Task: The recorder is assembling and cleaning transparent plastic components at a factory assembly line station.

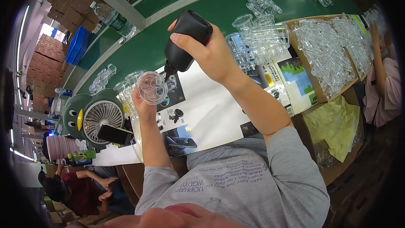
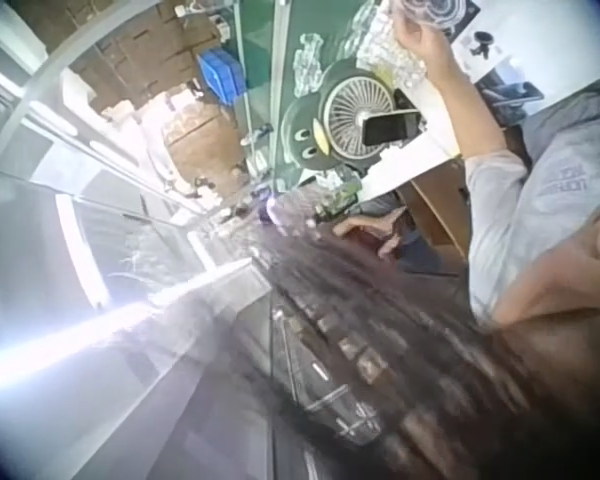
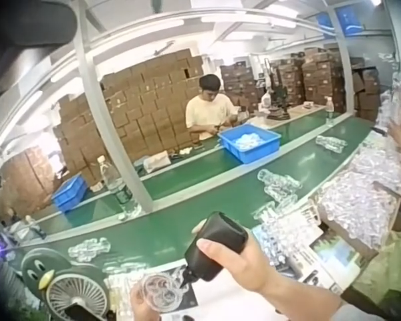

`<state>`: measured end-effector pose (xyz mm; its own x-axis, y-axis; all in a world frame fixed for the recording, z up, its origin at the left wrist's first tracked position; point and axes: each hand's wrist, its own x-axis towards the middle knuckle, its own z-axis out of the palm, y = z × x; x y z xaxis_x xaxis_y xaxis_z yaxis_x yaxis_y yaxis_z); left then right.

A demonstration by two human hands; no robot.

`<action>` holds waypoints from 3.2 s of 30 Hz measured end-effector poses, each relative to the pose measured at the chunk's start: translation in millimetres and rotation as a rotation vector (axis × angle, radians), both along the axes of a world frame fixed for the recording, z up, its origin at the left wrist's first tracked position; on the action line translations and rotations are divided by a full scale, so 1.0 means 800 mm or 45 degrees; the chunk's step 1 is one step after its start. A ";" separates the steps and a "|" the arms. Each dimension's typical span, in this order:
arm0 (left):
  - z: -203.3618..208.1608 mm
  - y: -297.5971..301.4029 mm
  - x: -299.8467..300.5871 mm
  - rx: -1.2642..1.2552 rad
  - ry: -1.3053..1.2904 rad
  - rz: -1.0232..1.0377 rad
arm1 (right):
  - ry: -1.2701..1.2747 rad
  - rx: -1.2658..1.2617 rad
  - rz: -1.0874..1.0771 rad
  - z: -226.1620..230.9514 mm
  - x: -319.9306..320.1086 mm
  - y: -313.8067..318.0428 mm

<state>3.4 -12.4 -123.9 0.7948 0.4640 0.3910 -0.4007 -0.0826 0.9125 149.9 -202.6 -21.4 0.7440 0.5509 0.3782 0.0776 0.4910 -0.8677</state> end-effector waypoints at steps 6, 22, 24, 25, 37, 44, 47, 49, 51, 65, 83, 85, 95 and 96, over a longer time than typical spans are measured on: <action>-0.001 0.000 0.000 0.034 -0.011 -0.011 | -0.012 -0.001 -0.007 0.000 0.001 -0.001; 0.007 -0.004 0.001 0.158 0.008 -0.034 | -0.006 -0.008 0.000 0.000 0.002 -0.003; 0.008 -0.005 0.001 0.173 0.008 -0.037 | -0.011 -0.006 -0.007 0.000 0.003 -0.003; 0.008 -0.006 0.001 0.188 0.008 -0.038 | -0.017 -0.003 -0.012 0.000 0.003 -0.003; 0.016 -0.009 0.002 0.273 0.040 -0.121 | -0.022 -0.003 -0.028 -0.001 0.004 -0.003; 0.022 -0.011 -0.001 0.356 0.113 -0.167 | -0.029 -0.007 -0.029 -0.002 0.005 -0.003; 0.020 -0.010 -0.001 0.360 0.126 -0.197 | -0.037 -0.005 -0.027 -0.002 0.005 -0.003; 0.020 -0.010 -0.002 0.332 0.130 -0.253 | -0.044 -0.023 -0.020 -0.001 0.005 -0.003; 0.019 -0.009 -0.002 0.311 0.143 -0.279 | -0.040 -0.027 -0.016 0.000 0.004 -0.004; 0.022 -0.008 -0.004 0.242 0.235 -0.534 | -0.010 -0.089 0.105 0.001 0.005 -0.006; 0.008 0.005 -0.010 0.227 0.323 -0.781 | -0.011 -0.148 0.215 0.007 0.000 -0.006; 0.004 0.007 -0.010 0.233 0.317 -0.804 | -0.015 -0.140 0.226 0.006 -0.001 -0.005; 0.030 -0.013 -0.003 0.291 0.343 -0.845 | -0.035 -0.135 0.255 0.004 -0.002 -0.003; 0.032 -0.015 -0.003 0.278 0.342 -0.864 | -0.043 -0.133 0.263 0.004 -0.002 -0.003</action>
